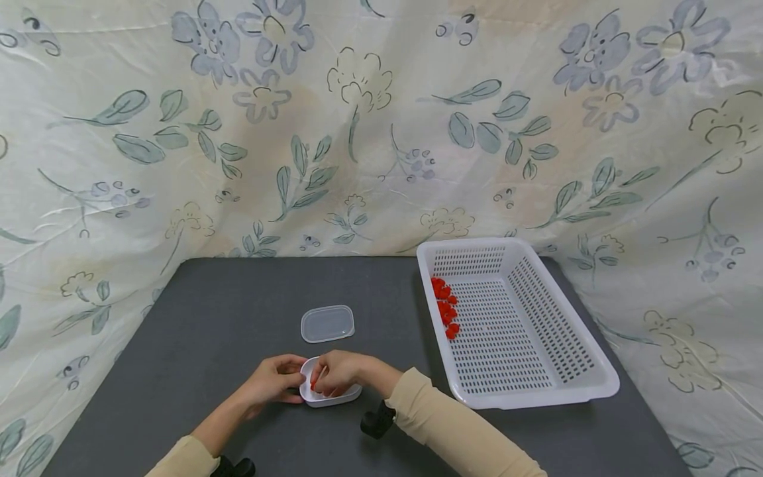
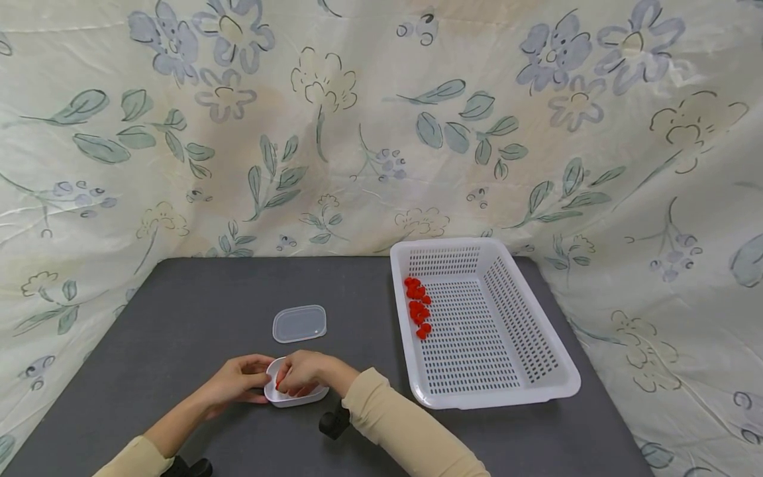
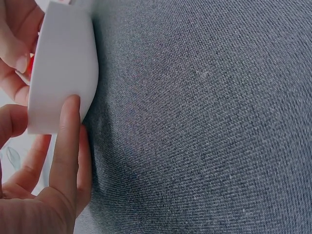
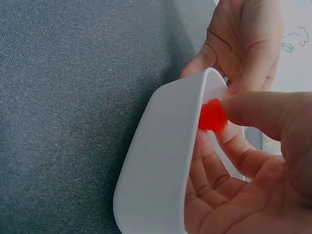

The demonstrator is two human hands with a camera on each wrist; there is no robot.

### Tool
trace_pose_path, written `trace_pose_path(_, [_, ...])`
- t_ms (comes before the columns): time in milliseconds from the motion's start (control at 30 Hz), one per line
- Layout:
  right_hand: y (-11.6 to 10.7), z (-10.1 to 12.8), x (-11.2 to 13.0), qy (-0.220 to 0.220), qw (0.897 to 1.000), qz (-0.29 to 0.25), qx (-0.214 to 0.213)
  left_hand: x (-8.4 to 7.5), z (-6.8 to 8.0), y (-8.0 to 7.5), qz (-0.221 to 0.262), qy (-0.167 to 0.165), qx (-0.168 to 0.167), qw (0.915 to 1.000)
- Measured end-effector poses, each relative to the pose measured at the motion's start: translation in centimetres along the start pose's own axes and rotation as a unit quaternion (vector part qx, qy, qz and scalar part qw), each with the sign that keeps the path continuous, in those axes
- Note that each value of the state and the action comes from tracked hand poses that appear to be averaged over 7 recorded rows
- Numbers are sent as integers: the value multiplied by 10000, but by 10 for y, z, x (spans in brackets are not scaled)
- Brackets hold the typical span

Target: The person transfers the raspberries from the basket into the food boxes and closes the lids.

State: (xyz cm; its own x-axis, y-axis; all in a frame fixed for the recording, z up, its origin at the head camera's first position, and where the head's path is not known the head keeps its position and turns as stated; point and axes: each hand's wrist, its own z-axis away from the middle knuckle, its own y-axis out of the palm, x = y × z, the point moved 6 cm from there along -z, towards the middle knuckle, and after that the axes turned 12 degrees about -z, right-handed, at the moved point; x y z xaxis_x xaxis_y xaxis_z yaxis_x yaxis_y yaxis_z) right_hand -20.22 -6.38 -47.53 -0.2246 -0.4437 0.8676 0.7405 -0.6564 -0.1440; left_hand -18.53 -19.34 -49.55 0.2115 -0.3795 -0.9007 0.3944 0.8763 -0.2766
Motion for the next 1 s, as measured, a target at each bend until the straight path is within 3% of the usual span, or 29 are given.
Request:
trace_pose_path(267, [-5, 5, 4, -24, 9990, 435, 23, 1, -1, 0, 30, 28, 60, 10000])
trace_pose_path(567, [-27, 25, 35, -572, 9946, 863, 63, 1, -1, 0, -87, -159, -68, 9998])
trace_pose_path(767, [-56, 38, 53, -848, 9906, 1062, -168, 1, 0, 0, -119, -272, -197, 9994])
trace_pose_path(1000, [-111, 63, 63, -1025, 9856, 1156, -685, 2, 0, -1, -105, -287, -217, 9993])
